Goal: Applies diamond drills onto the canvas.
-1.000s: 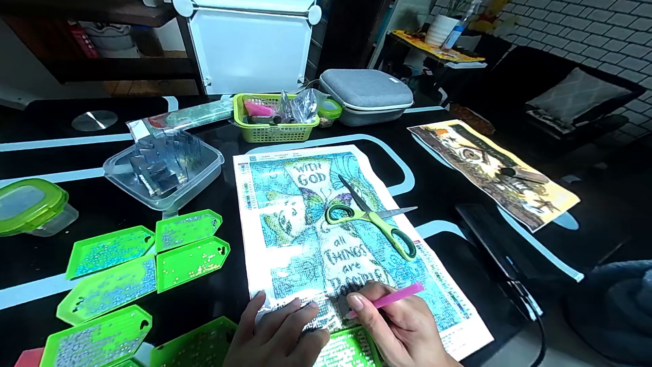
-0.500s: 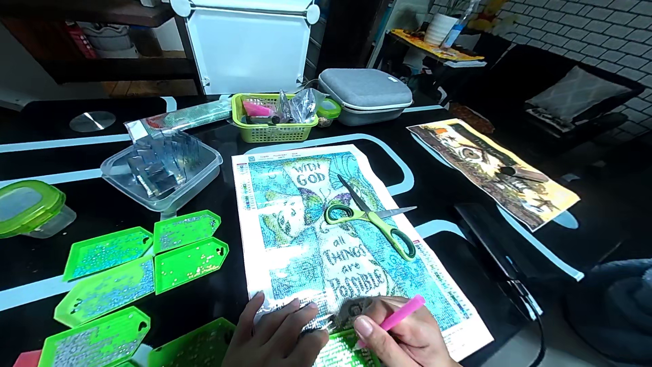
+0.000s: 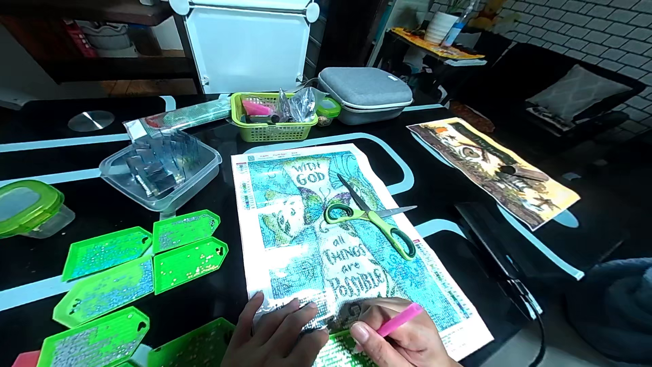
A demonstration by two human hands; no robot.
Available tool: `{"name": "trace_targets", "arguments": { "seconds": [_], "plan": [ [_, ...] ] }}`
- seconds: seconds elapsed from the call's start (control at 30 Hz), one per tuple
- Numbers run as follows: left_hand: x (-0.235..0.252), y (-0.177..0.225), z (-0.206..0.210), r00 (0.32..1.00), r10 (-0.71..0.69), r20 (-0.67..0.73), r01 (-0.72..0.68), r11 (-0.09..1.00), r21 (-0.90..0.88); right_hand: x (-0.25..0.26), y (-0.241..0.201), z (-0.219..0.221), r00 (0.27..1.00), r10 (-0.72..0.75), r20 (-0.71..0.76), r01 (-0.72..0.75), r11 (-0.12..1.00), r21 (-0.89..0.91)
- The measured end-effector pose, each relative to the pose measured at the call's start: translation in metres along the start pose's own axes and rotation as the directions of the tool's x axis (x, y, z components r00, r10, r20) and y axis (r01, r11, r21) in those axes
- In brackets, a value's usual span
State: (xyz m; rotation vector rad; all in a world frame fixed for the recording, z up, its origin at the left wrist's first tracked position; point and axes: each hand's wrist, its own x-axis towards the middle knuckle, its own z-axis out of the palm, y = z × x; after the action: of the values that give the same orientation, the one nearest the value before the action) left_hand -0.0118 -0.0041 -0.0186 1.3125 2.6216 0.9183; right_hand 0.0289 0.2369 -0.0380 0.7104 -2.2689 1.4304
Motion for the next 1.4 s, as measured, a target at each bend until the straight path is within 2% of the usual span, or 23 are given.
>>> {"name": "trace_targets", "arguments": {
  "seconds": [0.27, 0.47, 0.83, 0.97, 1.03, 1.4],
  "plan": [
    [0.0002, 0.0002, -0.0004, 1.000, 0.002, 0.000, -0.002, 1.000, 0.003, 0.0002, 0.0033, -0.0001, 0.983, 0.132, -0.126, -0.115, 0.984, 0.138],
    [-0.0002, -0.0001, -0.0002, 1.000, -0.001, 0.004, 0.001, 1.000, 0.000, 0.0024, 0.0084, 0.0064, 0.962, 0.150, -0.226, -0.151, 0.988, 0.016],
    [0.0000, 0.0005, 0.0003, 1.000, -0.005, 0.002, 0.005, 1.000, 0.011, 0.0020, 0.0079, 0.0059, 0.966, 0.148, -0.211, -0.156, 0.988, -0.018],
    [0.0002, 0.0004, -0.0004, 1.000, -0.007, 0.002, 0.007, 1.000, -0.004, 0.0000, 0.0024, 0.0000, 0.992, 0.083, -0.094, -0.076, 0.994, 0.076],
    [0.0003, 0.0006, -0.0006, 1.000, -0.006, 0.004, 0.006, 1.000, -0.002, 0.0005, 0.0010, -0.0009, 0.998, 0.050, -0.046, -0.048, 0.997, 0.054],
    [-0.0004, 0.0000, 0.0013, 1.000, -0.005, -0.007, 0.005, 1.000, 0.000, 0.0003, 0.0010, -0.0005, 1.000, 0.019, -0.014, -0.019, 1.000, 0.025]
  ]
}}
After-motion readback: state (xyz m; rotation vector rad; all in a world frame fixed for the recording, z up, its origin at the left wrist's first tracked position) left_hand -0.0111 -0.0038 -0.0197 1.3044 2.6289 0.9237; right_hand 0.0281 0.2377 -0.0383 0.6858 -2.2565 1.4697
